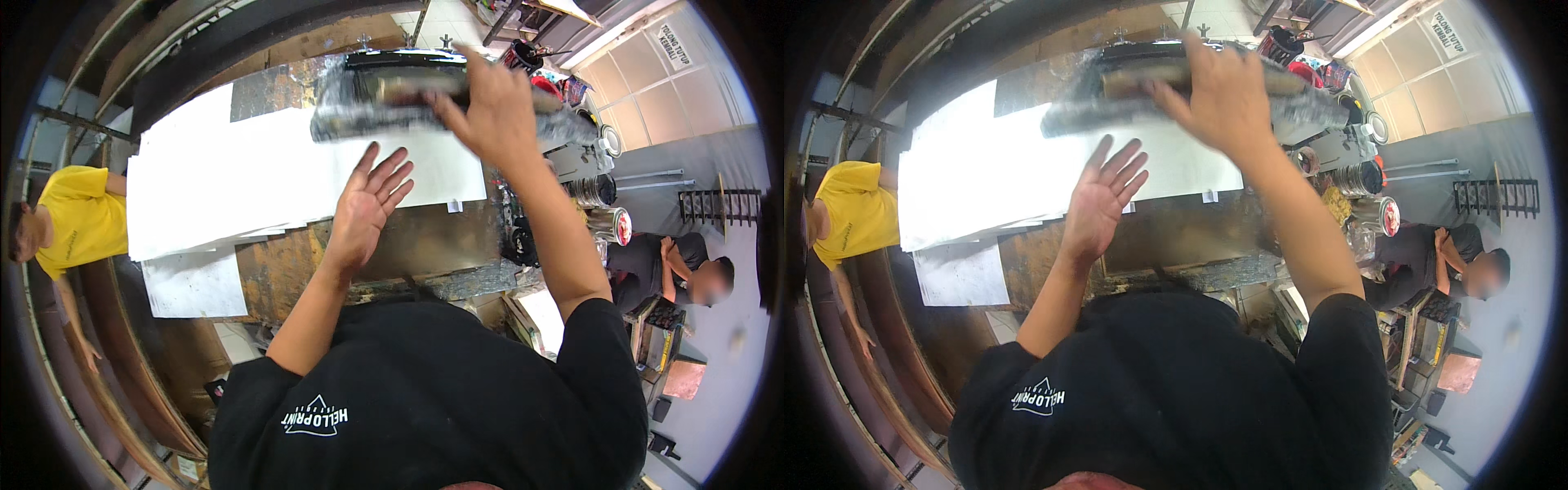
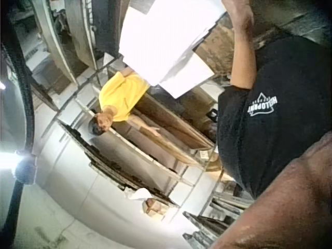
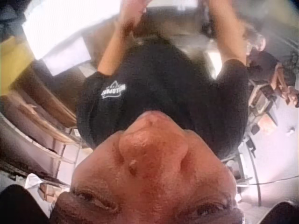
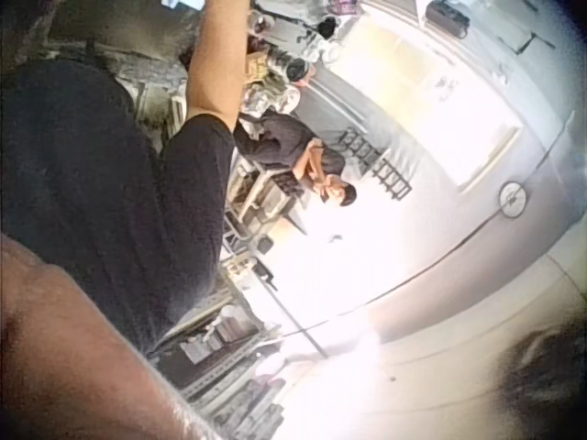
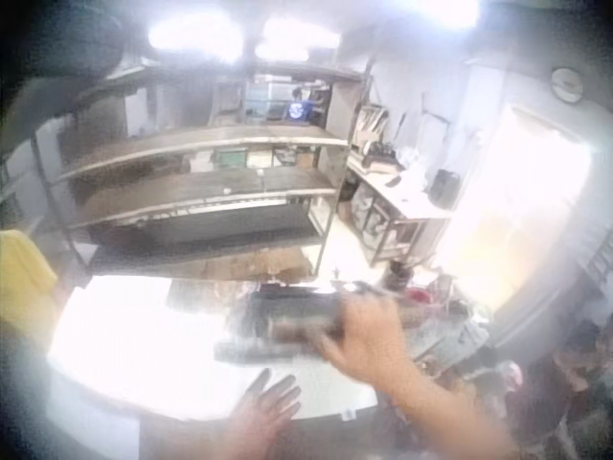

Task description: The person performs screen printing by placing a screen frame over white material and using a squeegee to spread black ink through the screen mesh. They lift the frame to reveal the printed design, while an assistant removes the finished sheet and places a new one on the printing surface.

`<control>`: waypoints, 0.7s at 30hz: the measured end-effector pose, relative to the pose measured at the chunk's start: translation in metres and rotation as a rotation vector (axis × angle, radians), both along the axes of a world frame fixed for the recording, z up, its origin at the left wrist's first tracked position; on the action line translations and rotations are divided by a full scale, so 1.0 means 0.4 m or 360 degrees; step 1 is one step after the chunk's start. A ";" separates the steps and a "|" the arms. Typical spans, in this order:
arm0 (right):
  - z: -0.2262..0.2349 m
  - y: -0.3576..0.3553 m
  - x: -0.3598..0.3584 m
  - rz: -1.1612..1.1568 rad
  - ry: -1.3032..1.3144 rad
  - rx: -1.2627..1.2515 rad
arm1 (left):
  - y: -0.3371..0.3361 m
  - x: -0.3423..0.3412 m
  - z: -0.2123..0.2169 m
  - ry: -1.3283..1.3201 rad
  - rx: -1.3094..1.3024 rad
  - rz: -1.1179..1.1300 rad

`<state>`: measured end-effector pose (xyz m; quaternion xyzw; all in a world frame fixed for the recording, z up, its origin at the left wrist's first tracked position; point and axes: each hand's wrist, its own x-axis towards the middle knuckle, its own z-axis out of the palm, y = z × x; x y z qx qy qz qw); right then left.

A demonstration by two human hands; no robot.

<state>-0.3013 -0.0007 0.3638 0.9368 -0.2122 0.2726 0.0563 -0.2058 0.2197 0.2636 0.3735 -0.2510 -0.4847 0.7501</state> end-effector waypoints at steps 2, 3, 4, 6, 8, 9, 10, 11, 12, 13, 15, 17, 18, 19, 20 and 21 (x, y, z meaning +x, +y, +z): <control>-0.048 0.051 -0.038 0.0059 0.0234 0.0187 | 0.056 0.012 -0.010 0.0382 -0.0249 0.0052; -0.079 0.065 -0.065 0.0128 0.0387 0.0324 | 0.078 -0.003 -0.018 0.0607 -0.0057 0.0117; -0.123 0.071 -0.092 0.0167 0.0537 0.0335 | 0.101 -0.033 -0.034 0.0844 0.0148 0.0180; -0.199 0.076 -0.131 0.0249 0.0875 0.0490 | 0.138 -0.075 -0.101 0.1023 0.0403 0.0186; -0.292 0.085 -0.158 0.0329 0.0983 0.0619 | 0.167 -0.088 -0.224 0.0904 0.0492 0.0083; -0.357 0.092 -0.181 0.0354 0.0917 0.0607 | 0.171 -0.097 -0.267 0.0863 0.0587 0.0096; -0.377 0.097 -0.182 0.0399 0.0849 0.0593 | 0.176 -0.101 -0.300 0.0819 0.0681 0.0130; -0.391 0.089 -0.186 0.0405 0.0796 0.0671 | 0.179 -0.106 -0.332 0.0776 0.0773 0.0166; -0.395 0.089 -0.180 0.0413 0.0735 0.0763 | 0.180 -0.109 -0.348 0.0769 0.0801 0.0198; -0.399 0.082 -0.168 0.0426 0.0675 0.0854 | 0.179 -0.111 -0.365 0.0740 0.0844 0.0228; -0.411 0.019 -0.110 0.0411 0.0502 0.0756 | 0.179 -0.121 -0.388 0.0682 0.0948 0.0285; -0.440 -0.093 -0.010 0.0378 0.0431 0.0689 | 0.172 -0.128 -0.393 0.0610 0.1062 0.0346; -0.470 -0.153 0.041 0.0351 0.0422 0.0643 | 0.168 -0.136 -0.384 0.0626 0.1094 0.0356; -0.503 -0.214 0.102 0.0334 0.0409 0.0592 | 0.161 -0.141 -0.375 0.0640 0.1120 0.0377; -0.529 -0.265 0.166 0.0321 0.0445 0.0478 | 0.152 -0.141 -0.361 0.0623 0.1154 0.0425; -0.555 -0.305 0.221 0.0314 0.0491 0.0367 | 0.144 -0.145 -0.353 0.0650 0.1160 0.0465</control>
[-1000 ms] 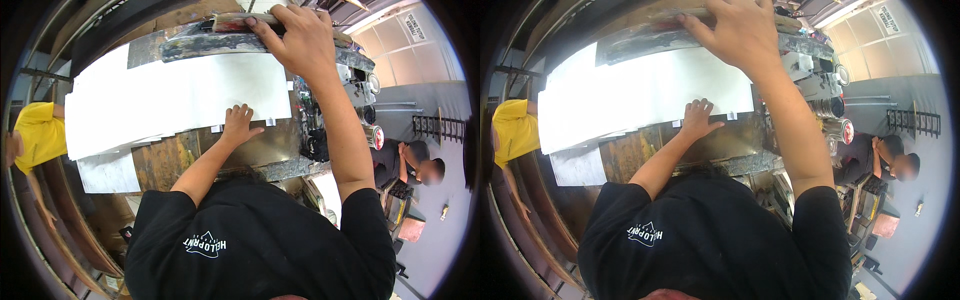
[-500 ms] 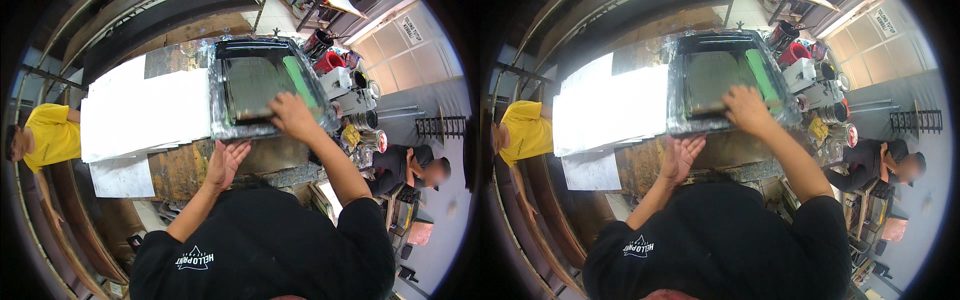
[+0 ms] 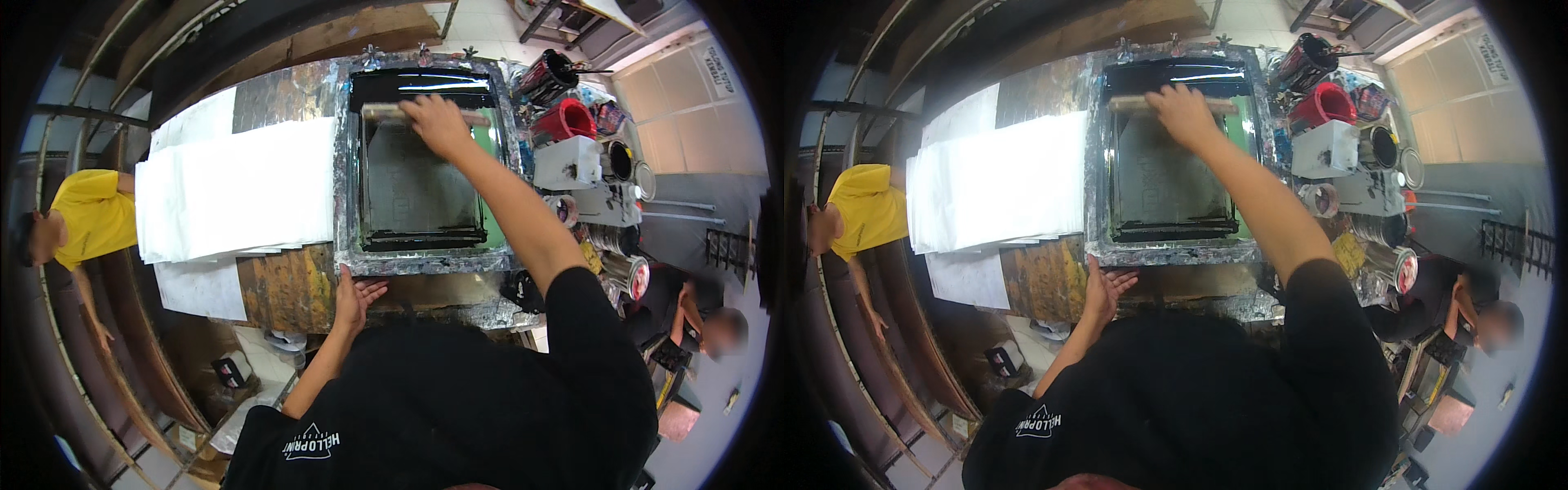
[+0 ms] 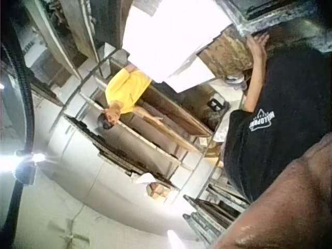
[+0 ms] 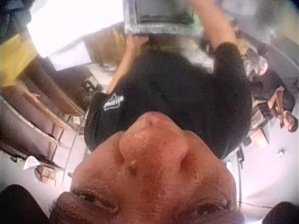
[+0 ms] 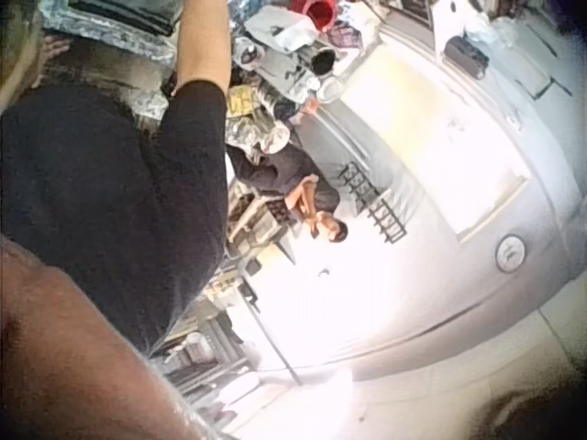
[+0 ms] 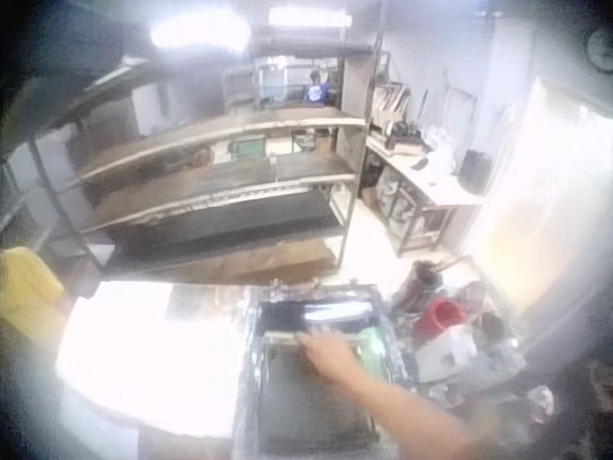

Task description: The person performs screen printing by placing a screen frame over white material and using a squeegee to spread black ink through the screen mesh. They lift the frame to reveal the printed design, while an assistant removes the finished sheet and places a new one on the printing surface.

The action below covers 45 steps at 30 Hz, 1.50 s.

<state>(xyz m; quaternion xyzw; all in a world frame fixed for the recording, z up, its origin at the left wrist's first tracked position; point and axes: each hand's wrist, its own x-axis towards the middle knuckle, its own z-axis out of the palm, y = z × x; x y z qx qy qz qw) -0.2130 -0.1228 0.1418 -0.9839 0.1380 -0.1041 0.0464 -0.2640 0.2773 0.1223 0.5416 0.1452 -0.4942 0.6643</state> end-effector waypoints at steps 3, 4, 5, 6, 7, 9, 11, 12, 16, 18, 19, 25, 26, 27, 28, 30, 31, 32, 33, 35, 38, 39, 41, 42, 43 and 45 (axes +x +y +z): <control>-0.076 -0.087 0.105 0.0021 0.0059 0.0014 | 0.001 -0.015 0.000 0.0037 0.0029 0.0089; -0.089 -0.101 0.127 0.0050 0.0076 0.0019 | 0.000 -0.021 -0.008 0.0038 0.0016 0.0113; -0.105 -0.100 0.138 0.0048 0.0055 -0.0019 | 0.005 -0.023 -0.014 0.0039 0.0002 0.0127; -0.110 -0.091 0.139 0.0028 0.0045 0.0012 | 0.006 -0.027 -0.017 0.0045 -0.0031 0.0128; -0.112 -0.083 0.139 0.0001 0.0036 0.0042 | 0.012 -0.027 -0.020 0.0053 -0.0063 0.0121; -0.119 -0.063 0.125 -0.0054 0.0047 0.0052 | 0.014 -0.028 -0.019 0.0042 -0.0114 0.0082; -0.129 -0.035 0.085 -0.0027 0.0037 0.0037 | 0.012 -0.025 -0.011 0.0006 -0.0151 0.0015; -0.123 -0.022 0.065 -0.0008 0.0029 0.0016 | 0.011 -0.022 -0.009 0.0006 -0.0160 -0.0005; -0.098 0.122 -0.120 0.0024 0.0011 0.0037 | 0.002 -0.014 0.001 0.0022 -0.0276 0.0001; -0.049 0.243 -0.209 0.0018 0.0164 0.0120 | 0.016 -0.014 -0.008 0.0019 -0.0344 0.0010; -0.023 0.296 -0.258 0.0033 0.0166 0.0176 | 0.020 -0.014 -0.010 0.0035 -0.0322 0.0037; 0.043 0.463 -0.431 0.0042 0.0182 0.0321 | 0.023 -0.008 -0.035 0.0087 -0.0419 -0.0032; 0.040 0.467 -0.433 0.0034 0.0170 0.0326 | 0.022 -0.007 -0.041 0.0086 -0.0446 -0.0050; 0.029 0.459 -0.422 0.0020 0.0234 0.0299 | 0.031 0.002 -0.074 0.0166 -0.0574 -0.0102; 0.012 0.452 -0.420 0.0010 0.0188 0.0294 | 0.027 -0.004 -0.075 0.0227 -0.0525 -0.0037; -0.003 0.444 -0.413 -0.0001 0.0097 0.0288 | 0.013 -0.016 -0.079 0.0345 -0.0423 0.0101; -0.002 0.448 -0.413 0.0014 0.0125 0.0315 | 0.011 -0.012 -0.081 0.0376 -0.0436 0.0114; -0.001 0.457 -0.417 0.0032 0.0153 0.0342 | 0.010 -0.007 -0.082 0.0407 -0.0450 0.0128; -0.004 0.475 -0.428 0.0048 0.0193 0.0380 | 0.016 -0.009 -0.093 0.0449 -0.0454 0.0145; -0.030 0.497 -0.439 0.0065 0.0176 0.0389 | 0.017 0.000 -0.114 0.0514 -0.0469 0.0172; -0.082 0.510 -0.459 0.0079 0.0196 0.0349 | 0.010 0.014 -0.133 0.0544 -0.0450 0.0106; -0.092 0.514 -0.464 0.0090 0.0191 0.0312 | 0.003 0.015 -0.127 0.0544 -0.0433 0.0067; -0.114 0.493 -0.452 0.0089 0.0186 0.0243 | -0.010 0.016 -0.113 0.0527 -0.0299 0.0079; -0.125 0.476 -0.431 0.0083 0.0140 0.0209 | -0.018 0.015 -0.091 0.0524 -0.0217 0.0087; -0.133 0.445 -0.397 0.0082 0.0093 0.0174 | -0.029 0.008 -0.075 0.0514 -0.0053 0.0174; -0.141 0.371 -0.325 0.0106 0.0016 0.0134 | -0.021 0.008 -0.082 0.0468 -0.0095 0.0078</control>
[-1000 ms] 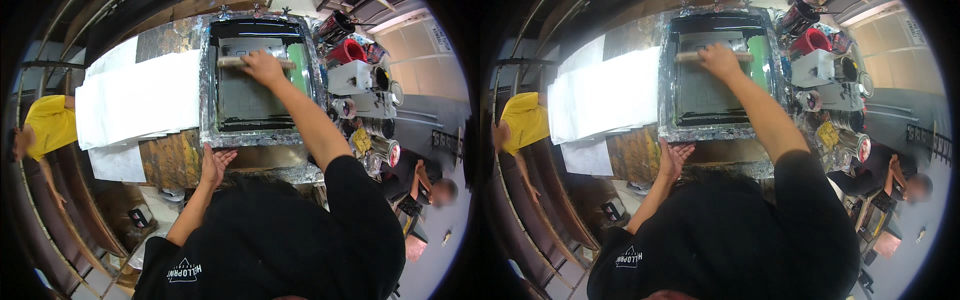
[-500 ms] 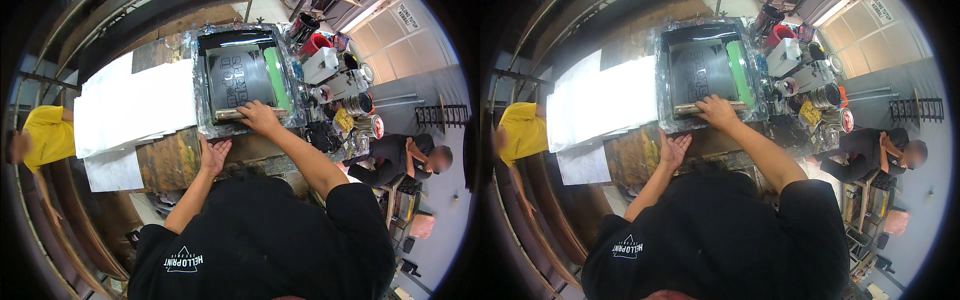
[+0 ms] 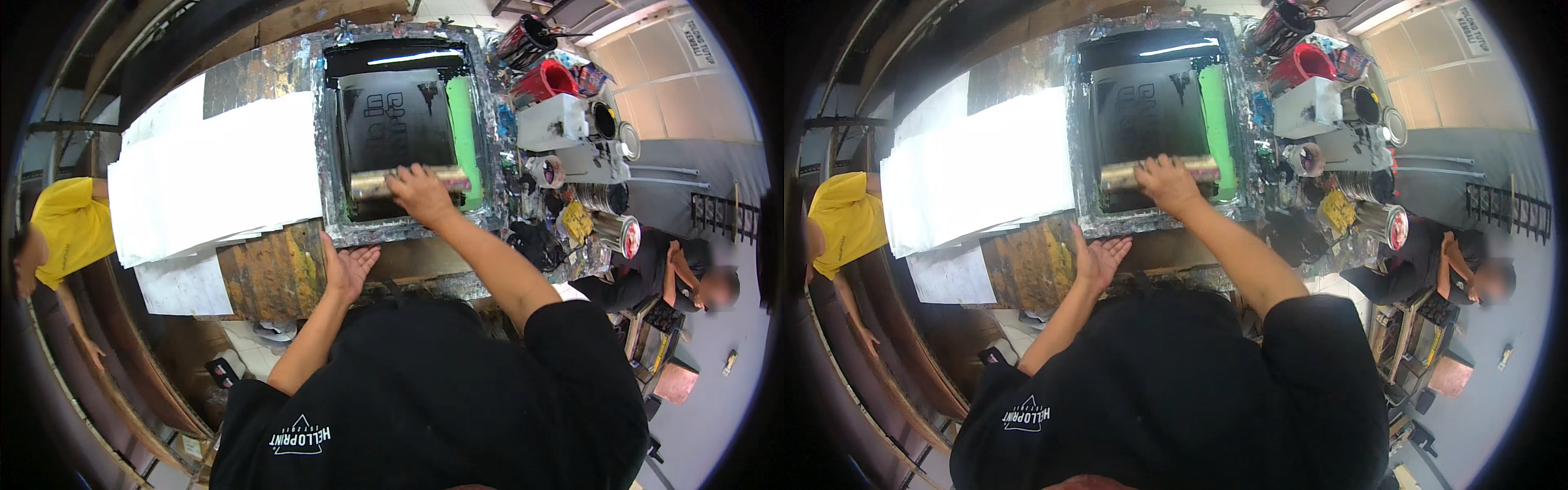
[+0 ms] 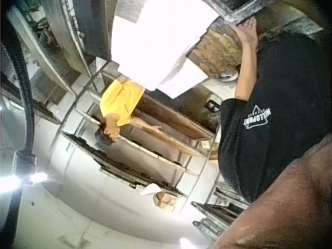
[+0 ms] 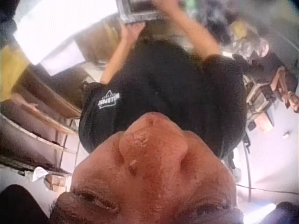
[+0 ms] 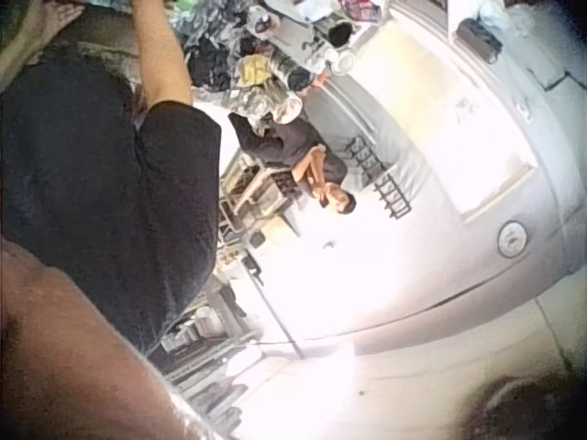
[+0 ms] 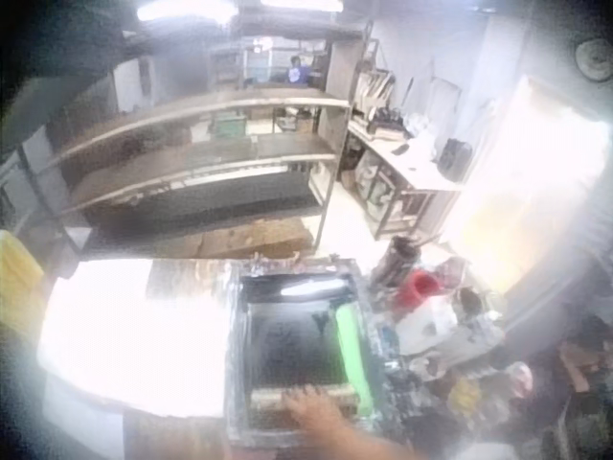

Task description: The person performs screen printing by placing a screen frame over white material and using a squeegee to spread black ink through the screen mesh. They lift the frame to reveal the printed design, while an assistant removes the finished sheet and places a new one on the printing surface.

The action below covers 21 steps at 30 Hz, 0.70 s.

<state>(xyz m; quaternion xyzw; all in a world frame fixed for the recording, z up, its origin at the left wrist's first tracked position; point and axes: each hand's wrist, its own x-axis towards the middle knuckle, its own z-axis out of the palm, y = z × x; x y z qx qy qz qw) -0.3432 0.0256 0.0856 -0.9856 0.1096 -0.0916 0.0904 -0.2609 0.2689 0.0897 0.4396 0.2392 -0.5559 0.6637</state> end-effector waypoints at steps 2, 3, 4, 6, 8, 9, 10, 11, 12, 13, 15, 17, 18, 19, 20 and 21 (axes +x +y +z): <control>-0.004 -0.084 0.082 -0.0015 0.0088 0.0001 | 0.002 0.006 -0.007 -0.0044 -0.0031 -0.0057; 0.000 -0.124 0.128 -0.0032 0.0100 -0.0010 | 0.006 0.004 -0.011 -0.0057 -0.0022 -0.0060; -0.016 -0.166 0.167 -0.0045 0.0041 -0.0042 | 0.006 0.002 -0.012 -0.0068 -0.0014 -0.0079; -0.020 -0.248 0.250 -0.0058 0.0058 -0.0081 | 0.004 -0.002 -0.008 -0.0074 0.0036 -0.0069; -0.038 -0.327 0.320 -0.0069 -0.0007 -0.0127 | 0.000 -0.003 -0.002 -0.0092 0.0073 -0.0080; -0.041 -0.360 0.347 -0.0073 -0.0029 -0.0139 | -0.007 -0.003 0.001 -0.0105 0.0066 -0.0086; -0.040 -0.379 0.365 -0.0060 -0.0006 -0.0128 | -0.009 -0.004 0.007 -0.0116 0.0061 -0.0087; -0.039 -0.392 0.376 -0.0052 0.0018 -0.0117 | -0.010 -0.002 0.012 -0.0128 0.0055 -0.0095; -0.025 -0.398 0.387 -0.0032 0.0044 -0.0117 | -0.009 -0.001 0.006 -0.0138 0.0022 -0.0077; -0.010 -0.399 0.394 -0.0046 0.0104 -0.0067 | -0.001 -0.005 0.006 -0.0141 0.0031 -0.0072; 0.023 -0.410 0.398 -0.0089 0.0216 0.0013 | 0.009 -0.014 0.005 -0.0157 0.0029 -0.0075; 0.057 -0.419 0.368 -0.0030 0.0295 0.0094 | 0.005 -0.011 -0.001 -0.0190 -0.0014 -0.0088; 0.076 -0.392 0.343 -0.0008 0.0331 0.0158 | 0.010 -0.010 -0.005 -0.0209 -0.0036 -0.0087; 0.097 -0.365 0.309 0.0010 0.0371 0.0211 | 0.010 -0.012 -0.008 -0.0207 -0.0046 -0.0075; 0.109 -0.310 0.259 0.0007 0.0342 0.0285 | 0.017 -0.014 -0.011 -0.0203 -0.0047 -0.0055; 0.119 -0.241 0.195 0.0003 0.0311 0.0360 | 0.024 -0.015 -0.010 -0.0200 -0.0049 -0.0036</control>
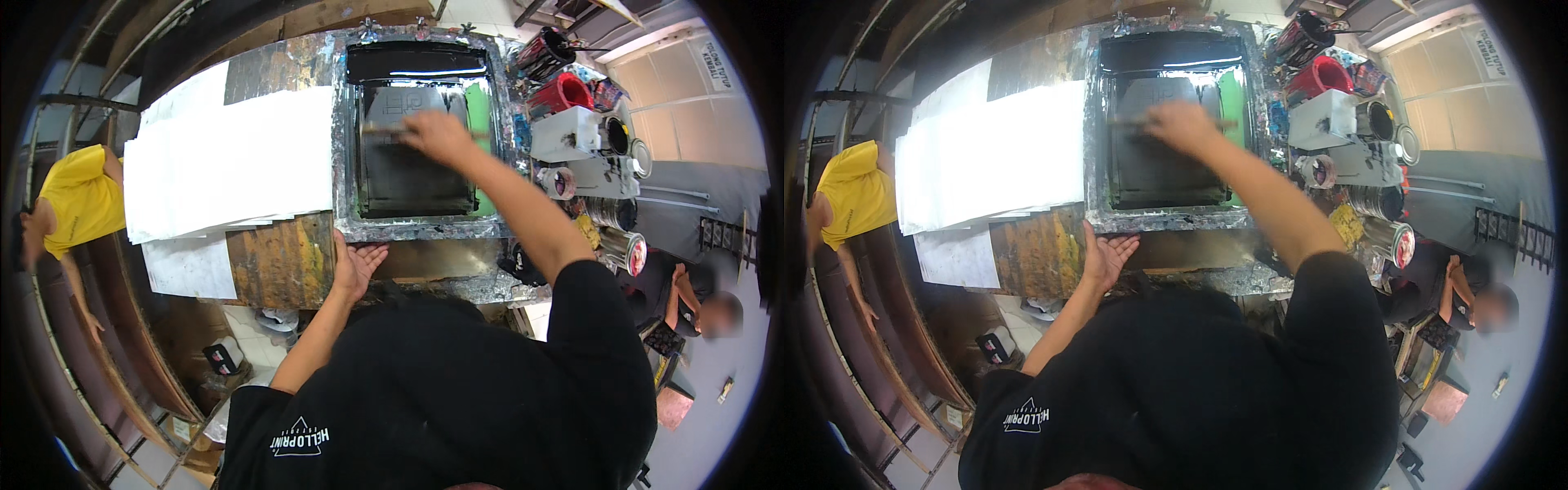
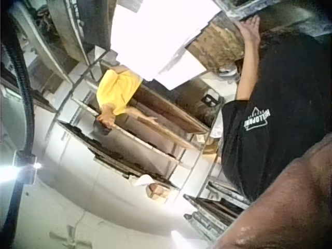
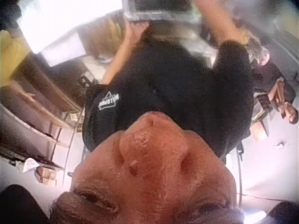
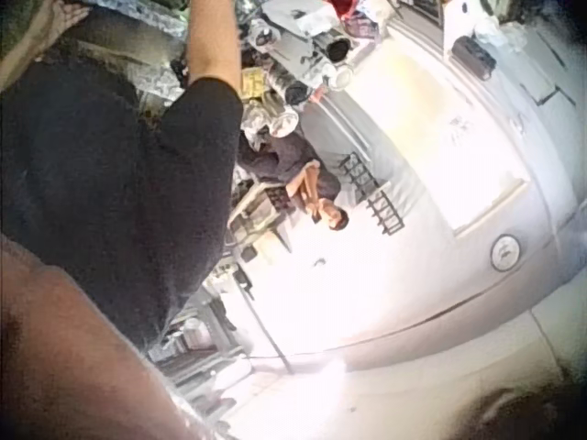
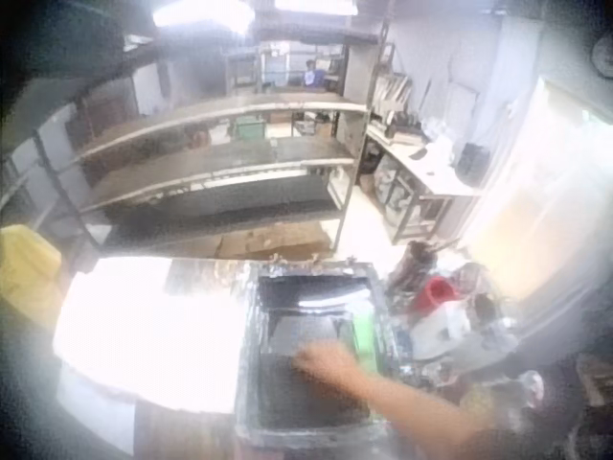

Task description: The person performs screen printing by placing a screen frame over white material and using a squeegee to spread black ink through the screen mesh. They lift the frame to reveal the printed design, while an assistant removes the finished sheet and places a new one on the printing surface.

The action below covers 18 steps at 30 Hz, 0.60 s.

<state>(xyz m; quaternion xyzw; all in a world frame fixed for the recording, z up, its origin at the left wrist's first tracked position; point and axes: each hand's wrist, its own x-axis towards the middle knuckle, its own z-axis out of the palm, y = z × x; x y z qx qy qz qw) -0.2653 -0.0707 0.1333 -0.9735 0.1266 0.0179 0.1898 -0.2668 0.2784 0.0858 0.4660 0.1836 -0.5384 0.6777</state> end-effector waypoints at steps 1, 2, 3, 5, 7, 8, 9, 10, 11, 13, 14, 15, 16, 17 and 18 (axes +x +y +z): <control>0.015 0.065 -0.068 -0.0004 0.0017 -0.0005 | 0.000 -0.002 0.005 0.0012 -0.0012 0.0007; 0.030 0.129 -0.131 -0.0014 0.0029 -0.0008 | 0.000 0.001 0.013 0.0020 -0.0020 0.0009; 0.049 0.192 -0.185 -0.0027 0.0084 0.0002 | 0.000 0.002 0.020 0.0028 -0.0029 0.0014; 0.065 0.257 -0.256 -0.0047 0.0121 -0.0015 | -0.006 0.002 0.034 -0.0001 -0.0073 -0.0018; 0.071 0.303 -0.299 -0.0034 0.0075 -0.0050 | 0.002 0.006 0.046 -0.0034 -0.0152 -0.0049; 0.074 0.313 -0.312 -0.0028 -0.0027 -0.0187 | 0.004 0.002 0.053 -0.0076 -0.0152 -0.0034; 0.086 0.319 -0.319 -0.0032 -0.0127 -0.0323 | -0.002 0.002 0.084 -0.0117 -0.0148 -0.0029; 0.107 0.334 -0.322 -0.0029 -0.0225 -0.0452 | -0.001 0.001 0.108 -0.0157 -0.0138 -0.0018; 0.130 0.351 -0.327 -0.0104 -0.0235 -0.0508 | 0.000 0.000 0.128 -0.0175 -0.0136 0.0062; 0.219 0.379 -0.309 -0.0237 -0.0262 -0.0616 | 0.004 0.020 0.188 -0.0314 -0.0347 0.0047; 0.258 0.377 -0.299 -0.0256 -0.0403 -0.0659 | 0.001 0.027 0.234 -0.0371 -0.0455 0.0026; 0.294 0.353 -0.280 -0.0274 -0.0545 -0.0701 | -0.018 0.031 0.314 -0.0386 -0.0529 0.0033; 0.338 0.325 -0.259 -0.0286 -0.0691 -0.0752 | -0.036 0.040 0.359 -0.0463 -0.0665 0.0018; 0.379 0.293 -0.236 -0.0297 -0.0778 -0.0819 | -0.055 0.053 0.392 -0.0546 -0.0796 0.0011; 0.417 0.260 -0.212 -0.0308 -0.0864 -0.0890 | -0.077 0.066 0.404 -0.0628 -0.0932 0.0005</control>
